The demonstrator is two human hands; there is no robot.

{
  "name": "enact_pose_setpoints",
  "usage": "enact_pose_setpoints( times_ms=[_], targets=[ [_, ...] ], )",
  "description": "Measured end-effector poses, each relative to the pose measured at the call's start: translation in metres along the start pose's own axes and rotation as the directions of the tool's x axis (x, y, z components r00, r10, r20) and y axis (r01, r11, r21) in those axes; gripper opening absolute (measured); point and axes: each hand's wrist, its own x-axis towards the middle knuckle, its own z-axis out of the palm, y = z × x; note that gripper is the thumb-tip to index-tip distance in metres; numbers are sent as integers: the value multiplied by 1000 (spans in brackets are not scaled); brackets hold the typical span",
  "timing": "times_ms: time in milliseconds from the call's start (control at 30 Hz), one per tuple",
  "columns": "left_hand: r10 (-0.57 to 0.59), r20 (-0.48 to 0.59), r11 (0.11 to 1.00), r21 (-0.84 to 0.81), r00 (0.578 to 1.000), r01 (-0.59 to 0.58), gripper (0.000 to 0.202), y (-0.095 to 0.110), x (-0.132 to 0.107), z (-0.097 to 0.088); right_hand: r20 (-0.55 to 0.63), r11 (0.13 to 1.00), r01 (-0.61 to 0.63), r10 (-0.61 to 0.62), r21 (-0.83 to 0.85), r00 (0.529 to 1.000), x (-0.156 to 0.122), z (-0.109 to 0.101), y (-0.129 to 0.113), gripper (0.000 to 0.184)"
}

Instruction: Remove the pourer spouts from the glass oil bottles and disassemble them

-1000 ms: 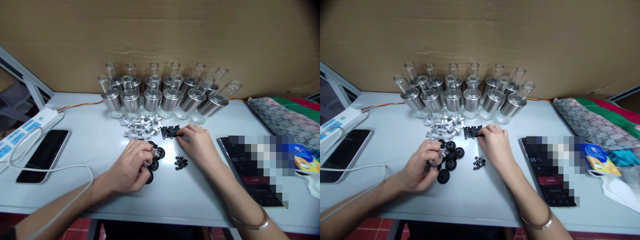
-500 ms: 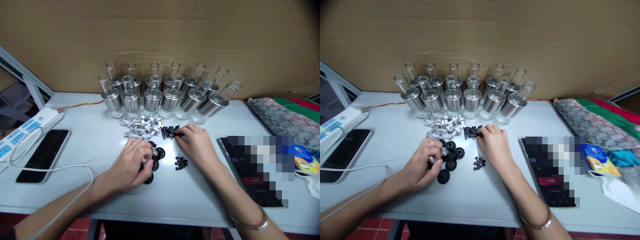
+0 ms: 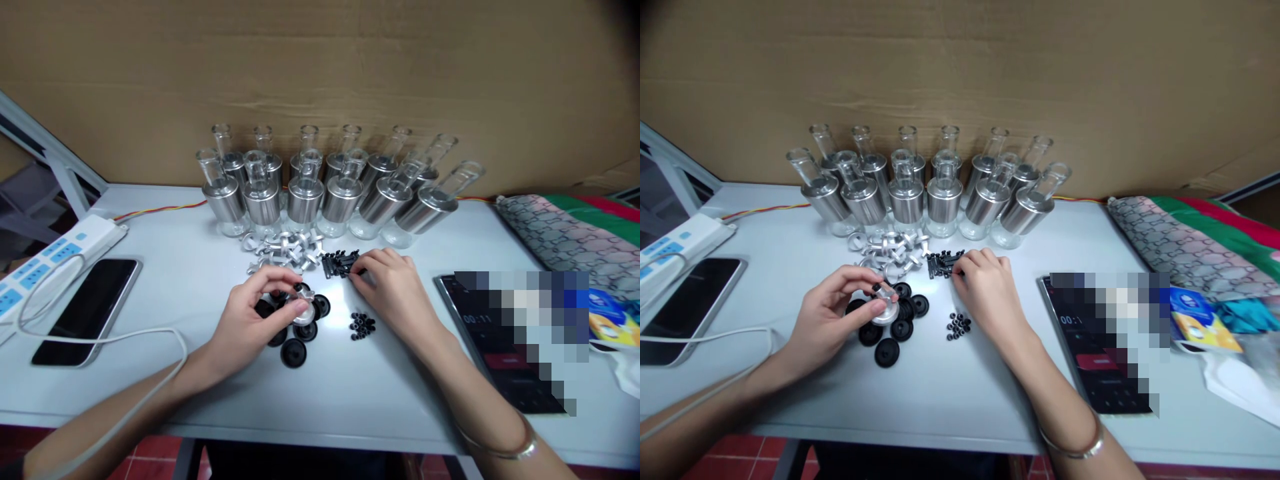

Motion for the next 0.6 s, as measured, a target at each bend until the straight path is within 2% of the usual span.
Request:
enact_pose_setpoints(
  times_ms=[100, 200, 267, 367, 467, 600],
  targets=[
    [-82, 19, 996, -40, 996, 83, 19, 2, 2, 0, -143, 970, 42, -8, 239, 990, -1, -7, -9, 8],
    [-171, 119, 980, -86, 978, 182, 19, 5, 2, 0, -272, 894, 161, -46, 418, 961, -5, -15, -26, 12],
    [-178, 157, 975, -102, 971, 195, 17, 8, 3, 1, -343, 859, 267, -115, 436, 932, -8, -18, -37, 16],
    [-153, 155, 978, -115, 976, 171, 16, 9, 4, 1, -381, 812, 370, -199, 452, 903, -15, -18, -49, 21],
    [-151, 150, 977, -127, 977, 170, 17, 7, 4, 2, -399, 788, 401, -218, 467, 891, -20, -18, -53, 24],
    [-155, 141, 970, -165, 978, 177, 22, 5, 4, 3, -464, 775, 410, -171, 481, 869, -23, -20, -52, 28]
  ],
)
